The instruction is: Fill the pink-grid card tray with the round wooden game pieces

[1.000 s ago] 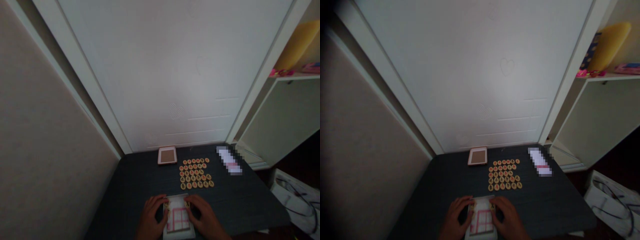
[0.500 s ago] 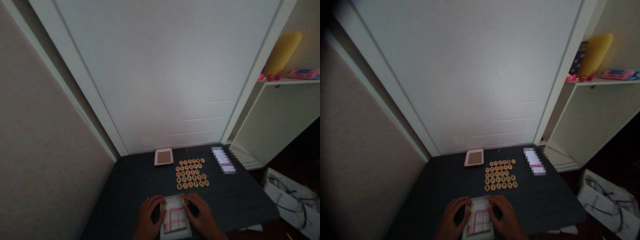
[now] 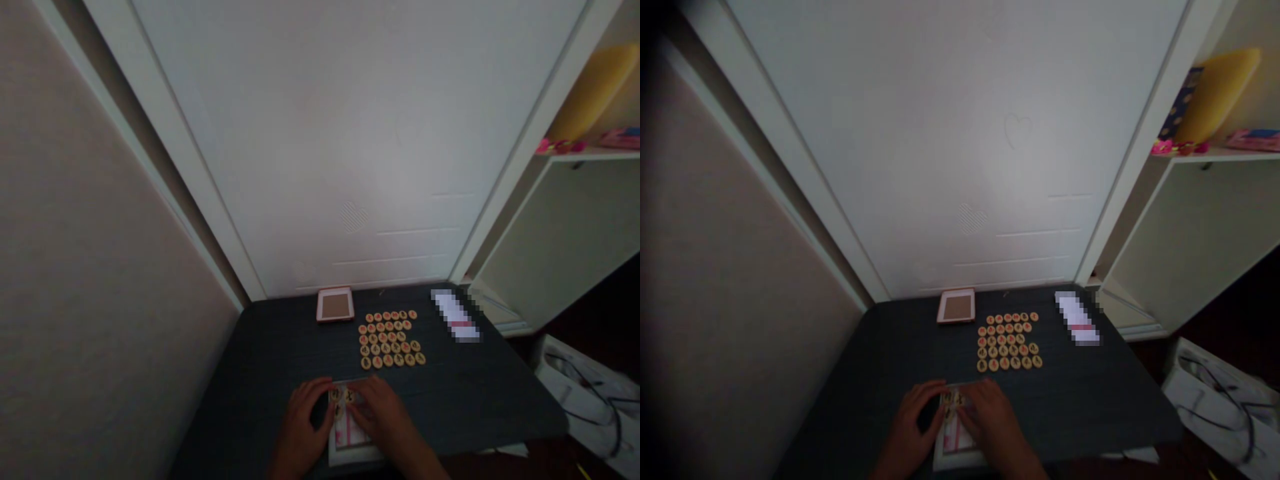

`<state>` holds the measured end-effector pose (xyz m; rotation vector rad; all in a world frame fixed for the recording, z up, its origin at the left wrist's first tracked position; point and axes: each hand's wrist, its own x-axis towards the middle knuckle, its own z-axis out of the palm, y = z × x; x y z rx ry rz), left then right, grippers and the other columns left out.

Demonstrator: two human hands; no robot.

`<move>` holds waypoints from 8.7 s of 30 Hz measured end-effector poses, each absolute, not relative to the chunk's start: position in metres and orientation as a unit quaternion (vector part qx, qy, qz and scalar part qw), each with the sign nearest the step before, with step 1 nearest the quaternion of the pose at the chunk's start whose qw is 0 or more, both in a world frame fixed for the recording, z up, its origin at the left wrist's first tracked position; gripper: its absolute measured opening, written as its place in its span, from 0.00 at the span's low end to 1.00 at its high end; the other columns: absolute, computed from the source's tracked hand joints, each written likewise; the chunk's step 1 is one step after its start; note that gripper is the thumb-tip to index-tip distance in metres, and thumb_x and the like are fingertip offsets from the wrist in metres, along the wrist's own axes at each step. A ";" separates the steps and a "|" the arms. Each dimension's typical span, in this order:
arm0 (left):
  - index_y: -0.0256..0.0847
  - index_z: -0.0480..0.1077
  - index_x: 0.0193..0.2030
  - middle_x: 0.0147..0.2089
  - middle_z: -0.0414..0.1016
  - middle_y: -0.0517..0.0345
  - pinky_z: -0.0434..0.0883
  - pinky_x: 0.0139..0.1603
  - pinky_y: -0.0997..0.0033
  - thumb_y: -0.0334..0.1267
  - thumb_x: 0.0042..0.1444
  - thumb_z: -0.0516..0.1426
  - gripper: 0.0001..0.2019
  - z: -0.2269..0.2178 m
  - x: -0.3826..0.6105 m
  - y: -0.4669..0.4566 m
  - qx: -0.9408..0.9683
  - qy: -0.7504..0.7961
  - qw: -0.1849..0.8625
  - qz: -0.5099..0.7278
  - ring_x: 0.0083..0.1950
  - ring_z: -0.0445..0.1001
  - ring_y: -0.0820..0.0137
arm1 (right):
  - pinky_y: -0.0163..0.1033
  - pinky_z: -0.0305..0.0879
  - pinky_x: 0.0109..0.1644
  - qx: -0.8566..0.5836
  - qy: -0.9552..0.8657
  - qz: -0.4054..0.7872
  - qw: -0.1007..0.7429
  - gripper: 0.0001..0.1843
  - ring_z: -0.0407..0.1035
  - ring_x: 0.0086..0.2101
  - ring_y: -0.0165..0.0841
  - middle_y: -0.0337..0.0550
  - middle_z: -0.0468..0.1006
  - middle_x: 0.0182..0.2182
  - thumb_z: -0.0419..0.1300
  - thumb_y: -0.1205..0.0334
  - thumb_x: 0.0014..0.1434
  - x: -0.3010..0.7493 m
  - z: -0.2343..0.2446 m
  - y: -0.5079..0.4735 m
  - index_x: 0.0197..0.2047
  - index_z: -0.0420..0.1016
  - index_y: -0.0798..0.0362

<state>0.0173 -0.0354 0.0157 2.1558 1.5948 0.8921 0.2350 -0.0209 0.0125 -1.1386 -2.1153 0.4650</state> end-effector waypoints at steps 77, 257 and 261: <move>0.48 0.74 0.42 0.49 0.78 0.56 0.69 0.52 0.56 0.27 0.54 0.58 0.12 0.045 0.056 -0.017 0.786 0.540 0.175 0.243 0.52 0.74 0.59 | 0.35 0.71 0.39 -0.491 -0.745 0.238 0.384 0.10 0.73 0.34 0.33 0.40 0.76 0.32 0.55 0.60 0.69 0.276 -0.003 -0.025 0.42 0.78 0.48; 0.51 0.72 0.55 0.60 0.76 0.51 0.69 0.62 0.44 0.44 0.63 0.58 0.15 0.001 0.021 -0.035 0.742 0.583 0.171 0.283 0.60 0.74 0.55 | 0.45 0.64 0.54 -0.470 -0.805 0.169 0.320 0.12 0.74 0.43 0.38 0.39 0.81 0.40 0.59 0.68 0.65 0.243 0.020 -0.028 0.48 0.77 0.43; 0.51 0.73 0.54 0.59 0.77 0.52 0.72 0.59 0.47 0.46 0.62 0.59 0.15 -0.001 0.020 -0.033 0.737 0.587 0.162 0.294 0.59 0.75 0.55 | 0.41 0.69 0.50 -0.472 -0.769 0.180 0.392 0.10 0.75 0.41 0.36 0.42 0.81 0.39 0.56 0.66 0.68 0.272 0.010 -0.031 0.47 0.77 0.46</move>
